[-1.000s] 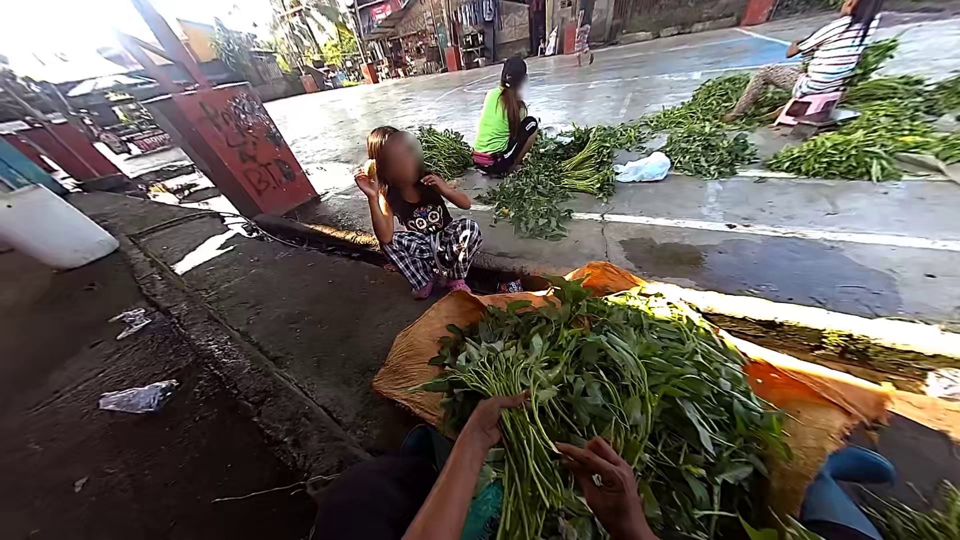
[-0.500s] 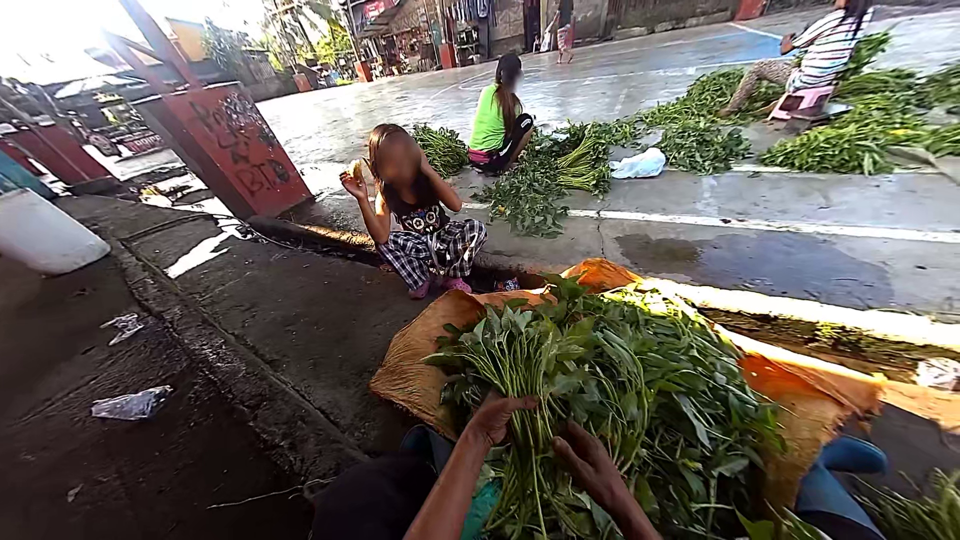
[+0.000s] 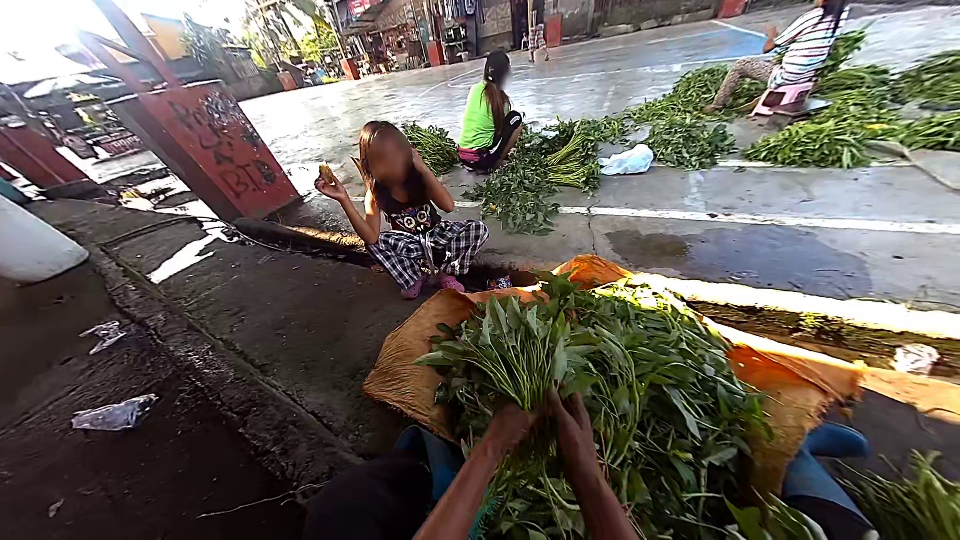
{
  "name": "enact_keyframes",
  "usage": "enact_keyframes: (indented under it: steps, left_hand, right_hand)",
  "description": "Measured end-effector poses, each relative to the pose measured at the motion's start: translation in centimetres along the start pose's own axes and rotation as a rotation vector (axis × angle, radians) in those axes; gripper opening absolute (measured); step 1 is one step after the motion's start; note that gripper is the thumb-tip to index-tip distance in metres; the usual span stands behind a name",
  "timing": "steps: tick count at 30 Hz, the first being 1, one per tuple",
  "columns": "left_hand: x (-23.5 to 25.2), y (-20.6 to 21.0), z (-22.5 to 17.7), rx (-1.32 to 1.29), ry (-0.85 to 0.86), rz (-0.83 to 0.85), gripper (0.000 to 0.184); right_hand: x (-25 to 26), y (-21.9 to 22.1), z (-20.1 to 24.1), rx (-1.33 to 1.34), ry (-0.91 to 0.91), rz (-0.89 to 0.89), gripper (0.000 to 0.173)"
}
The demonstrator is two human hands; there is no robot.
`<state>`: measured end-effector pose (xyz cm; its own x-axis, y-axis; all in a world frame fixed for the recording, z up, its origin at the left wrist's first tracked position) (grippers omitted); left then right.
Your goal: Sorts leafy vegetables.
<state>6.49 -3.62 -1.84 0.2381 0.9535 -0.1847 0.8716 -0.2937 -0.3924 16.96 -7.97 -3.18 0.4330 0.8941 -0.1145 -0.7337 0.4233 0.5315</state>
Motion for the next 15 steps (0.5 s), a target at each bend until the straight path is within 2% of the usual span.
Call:
enact_keyframes:
  steps: [1,2,4,5,7,9,10,11,13,15]
  left_hand:
    - [0.1,0.2,0.2,0.020,0.026,-0.032,0.079]
    - [0.2,0.2,0.3,0.011,0.041,-0.061,0.077]
    - [0.6,-0.1,0.1,-0.066,0.026,-0.132,0.070]
    - [0.9,-0.6,-0.1,-0.111,0.013,-0.168,0.068]
    - [1.7,-2.0,-0.3,-0.170,0.018,-0.233,0.061]
    - [2.2,-3.6,-0.5,-0.197,0.034,-0.246,0.055]
    - [2.2,-4.0,-0.6,-0.203,0.034,-0.242,0.053]
    - [2.2,-4.3,-0.7,-0.207,0.038,-0.237,0.052]
    - [2.1,-4.2,-0.8,-0.223,0.036,-0.214,0.053]
    - [1.9,-4.1,-1.0,-0.232,0.044,-0.188,0.054]
  right_hand:
    - [0.3,0.4,-0.2,-0.002,-0.074,-0.080,0.028]
    - [0.5,0.3,-0.4,-0.067,-0.129,-0.107,0.025]
    - [0.0,-0.6,-1.0,-0.405,-0.199,-0.033,0.029]
    - [-0.6,-1.3,-1.2,-0.601,-0.160,0.049,0.032]
    - [-2.0,-3.5,-2.0,-0.937,0.058,0.228,0.036]
    - [-2.3,-6.4,-3.1,-1.230,0.357,0.372,0.044]
    - [-2.3,-7.4,-3.2,-1.331,0.444,0.402,0.049]
    - [-2.0,-7.8,-2.8,-1.372,0.453,0.409,0.052]
    - [-1.2,-7.0,-1.0,-1.310,0.257,0.374,0.042]
    - [0.0,-5.5,0.7,-1.082,0.001,0.385,0.041]
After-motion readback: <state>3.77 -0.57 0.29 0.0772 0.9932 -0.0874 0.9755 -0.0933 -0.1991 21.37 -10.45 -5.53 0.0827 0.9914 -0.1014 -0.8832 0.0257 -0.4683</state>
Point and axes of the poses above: each hand's wrist, its own x-axis towards the middle knuckle, its own y-axis out of the palm, z = x × y, the point moved 2 cm from there along x, towards the middle knuckle, and after that the axes turned 15 degrees about x, right-handed, at the moved point
